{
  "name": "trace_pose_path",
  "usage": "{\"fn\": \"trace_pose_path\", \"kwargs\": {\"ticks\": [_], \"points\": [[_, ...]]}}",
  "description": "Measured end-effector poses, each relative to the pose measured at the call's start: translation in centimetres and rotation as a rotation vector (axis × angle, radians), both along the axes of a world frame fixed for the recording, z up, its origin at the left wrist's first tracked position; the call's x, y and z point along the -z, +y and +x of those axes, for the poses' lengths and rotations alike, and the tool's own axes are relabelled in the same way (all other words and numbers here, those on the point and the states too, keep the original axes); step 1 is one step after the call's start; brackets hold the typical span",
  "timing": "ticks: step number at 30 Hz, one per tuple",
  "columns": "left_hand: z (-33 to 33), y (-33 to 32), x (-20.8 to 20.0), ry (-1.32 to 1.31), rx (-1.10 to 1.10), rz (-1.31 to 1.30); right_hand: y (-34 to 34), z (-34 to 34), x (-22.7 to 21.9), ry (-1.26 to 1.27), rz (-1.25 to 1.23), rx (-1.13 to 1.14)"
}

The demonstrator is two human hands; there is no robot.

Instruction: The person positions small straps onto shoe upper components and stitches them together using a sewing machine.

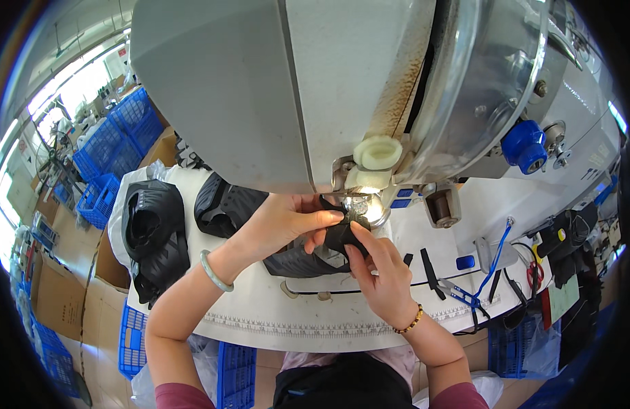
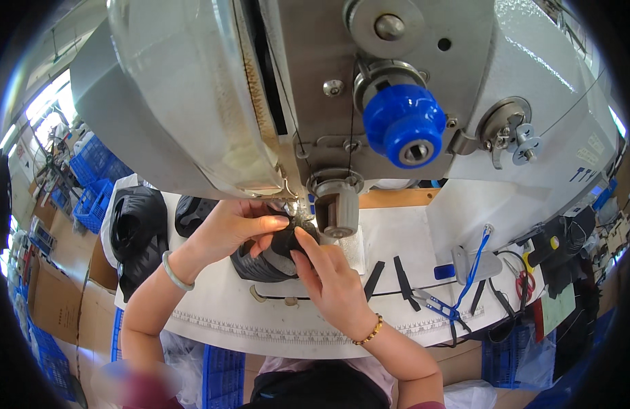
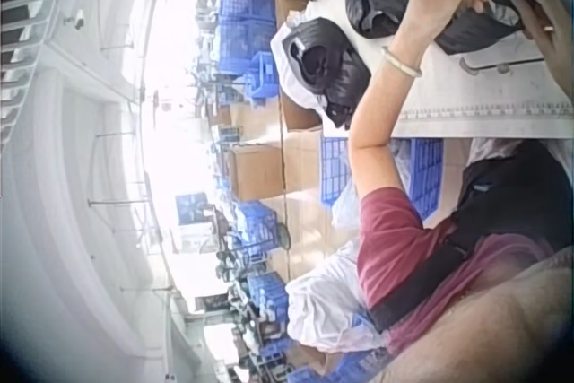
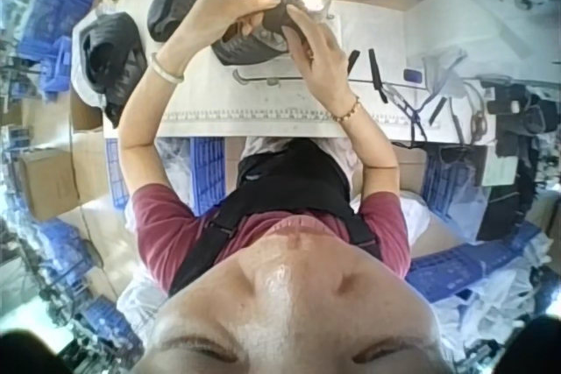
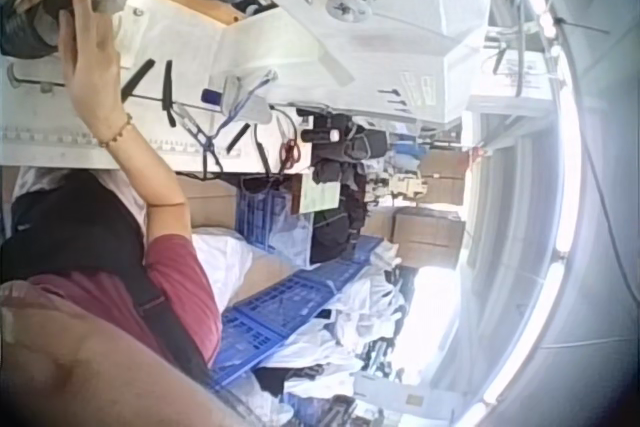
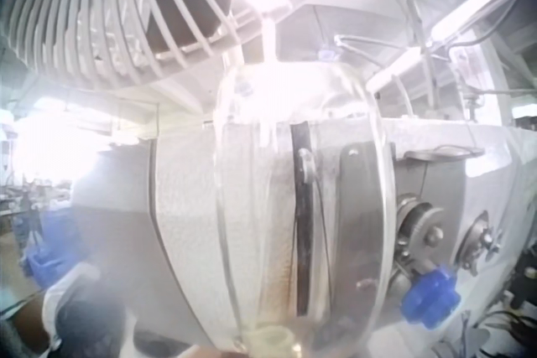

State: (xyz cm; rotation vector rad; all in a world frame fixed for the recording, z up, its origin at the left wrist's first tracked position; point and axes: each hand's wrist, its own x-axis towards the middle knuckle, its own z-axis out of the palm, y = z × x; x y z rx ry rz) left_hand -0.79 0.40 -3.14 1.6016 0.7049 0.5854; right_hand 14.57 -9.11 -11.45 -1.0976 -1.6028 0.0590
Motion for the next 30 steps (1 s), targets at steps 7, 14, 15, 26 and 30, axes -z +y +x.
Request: {"fn": "trace_pose_path", "kwargs": {"ticks": [7,14,15,26,30], "points": [[-0.2,0.3,0.4,-0.030,0.015,-0.028,0.9,1.0,-1.7,-0.078,0.143,0.166],[0.2,-0.2,-0.1,-0.051,-0.013,0.011,1.2,1.8,-3.3,-0.207,0.187,0.210],[0.1,-0.1,-0.1,-0.053,-0.016,0.010,1.4,1.9,-3.2,-0.225,0.181,0.215],[-0.1,-0.2,-0.3,-0.093,-0.007,-0.091,1.4,1.4,-3.3,-0.294,0.189,0.184],[0.1,0.1,-0.2,-0.069,-0.016,-0.084,1.4,1.9,-2.9,-0.336,0.217,0.205]]}}
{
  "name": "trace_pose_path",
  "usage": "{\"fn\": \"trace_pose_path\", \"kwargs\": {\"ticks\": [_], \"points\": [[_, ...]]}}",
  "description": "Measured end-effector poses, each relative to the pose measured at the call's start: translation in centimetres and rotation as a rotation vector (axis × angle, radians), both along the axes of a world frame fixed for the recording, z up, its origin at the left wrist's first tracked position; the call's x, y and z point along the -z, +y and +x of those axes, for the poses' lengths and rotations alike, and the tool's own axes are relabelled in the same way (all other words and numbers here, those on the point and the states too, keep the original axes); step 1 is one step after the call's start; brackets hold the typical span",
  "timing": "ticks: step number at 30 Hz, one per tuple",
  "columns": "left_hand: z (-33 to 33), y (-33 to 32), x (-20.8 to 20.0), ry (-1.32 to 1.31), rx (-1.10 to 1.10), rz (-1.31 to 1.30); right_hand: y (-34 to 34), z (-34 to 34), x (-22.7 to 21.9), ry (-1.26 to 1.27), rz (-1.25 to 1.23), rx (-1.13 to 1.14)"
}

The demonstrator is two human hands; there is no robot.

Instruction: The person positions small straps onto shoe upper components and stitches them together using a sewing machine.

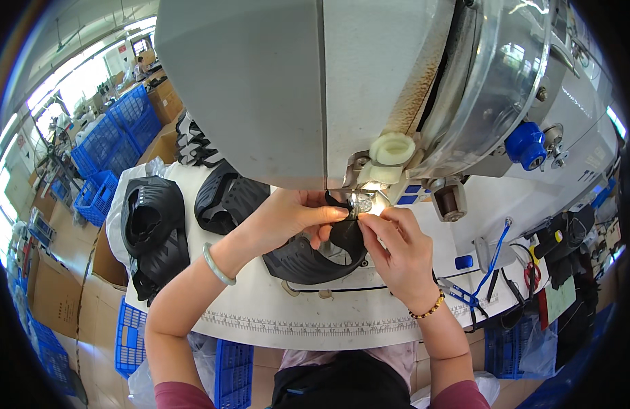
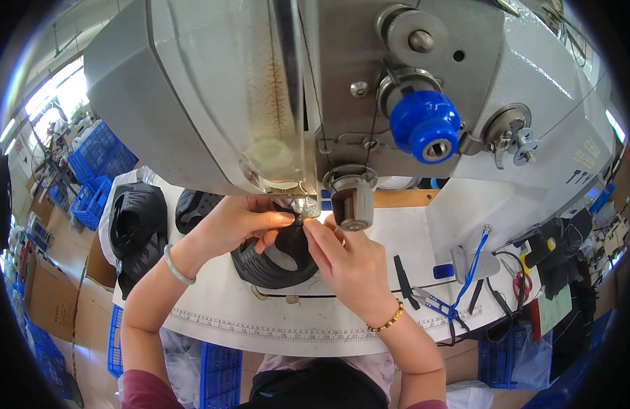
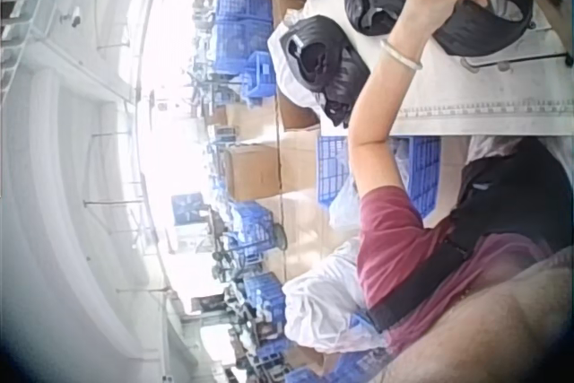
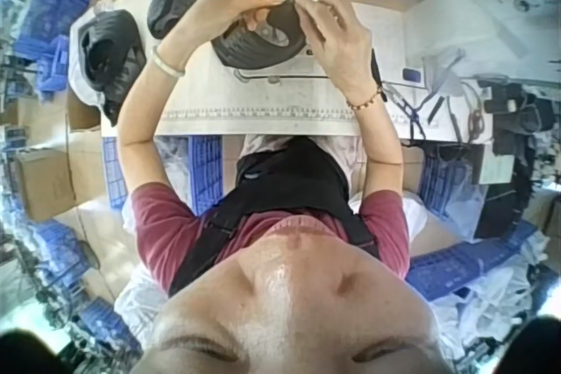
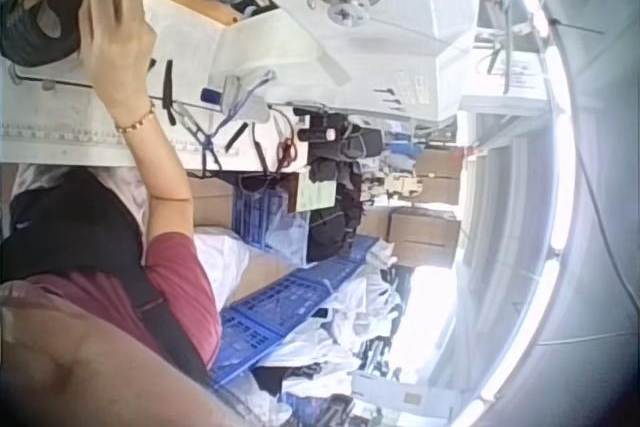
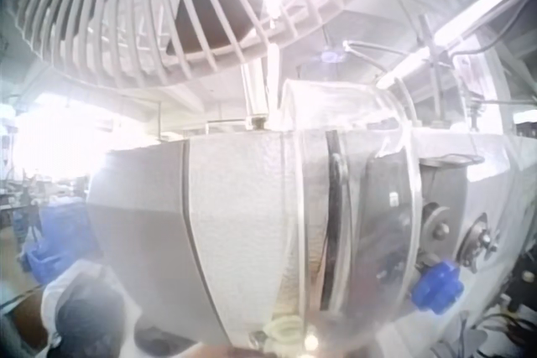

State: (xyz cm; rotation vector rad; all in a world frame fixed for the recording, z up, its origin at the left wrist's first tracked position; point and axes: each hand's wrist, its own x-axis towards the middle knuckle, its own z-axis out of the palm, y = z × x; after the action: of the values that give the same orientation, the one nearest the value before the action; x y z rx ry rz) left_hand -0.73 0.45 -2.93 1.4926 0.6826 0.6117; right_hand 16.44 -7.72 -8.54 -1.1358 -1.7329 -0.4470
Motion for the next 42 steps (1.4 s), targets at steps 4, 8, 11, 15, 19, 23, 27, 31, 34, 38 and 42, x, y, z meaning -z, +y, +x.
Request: {"fn": "trace_pose_path", "kwargs": {"ticks": [4,8,11,15,19,23,27,31,34,38,42], "points": [[0.2,0.1,-0.1,0.019,0.006,0.038,-0.4,0.0,-0.1,0.005,-0.048,-0.012],[0.3,0.1,-0.1,0.038,-0.003,0.057,-2.6,-1.1,0.2,0.126,-0.205,0.011],[0.0,0.2,0.1,0.066,-0.006,0.036,-3.5,-1.8,0.3,0.442,-0.501,-0.223],[0.2,0.2,0.1,0.057,-0.026,-0.006,-3.2,-1.6,0.6,0.643,-0.626,-0.375],[0.3,0.3,0.1,0.058,-0.016,0.003,-3.1,-1.4,0.7,0.444,-0.521,-0.322],[0.5,0.4,0.1,0.049,-0.015,-0.006,-3.0,-1.6,0.8,0.425,-0.454,-0.304],[-0.1,1.0,0.1,0.078,0.031,0.010,-2.8,-1.7,0.8,0.416,-0.453,-0.297],[0.0,0.9,0.0,0.108,0.038,0.029,-2.8,-1.6,0.7,0.407,-0.455,-0.288],[0.1,0.8,0.0,0.072,0.035,0.018,-2.8,-1.6,0.7,0.409,-0.456,-0.289],[0.0,1.2,0.5,0.045,0.012,0.013,-2.3,-1.6,1.0,0.427,-0.395,-0.279],[0.1,1.6,1.2,0.072,-0.086,-0.085,-2.2,-0.9,1.4,0.618,-0.440,-0.289]]}}
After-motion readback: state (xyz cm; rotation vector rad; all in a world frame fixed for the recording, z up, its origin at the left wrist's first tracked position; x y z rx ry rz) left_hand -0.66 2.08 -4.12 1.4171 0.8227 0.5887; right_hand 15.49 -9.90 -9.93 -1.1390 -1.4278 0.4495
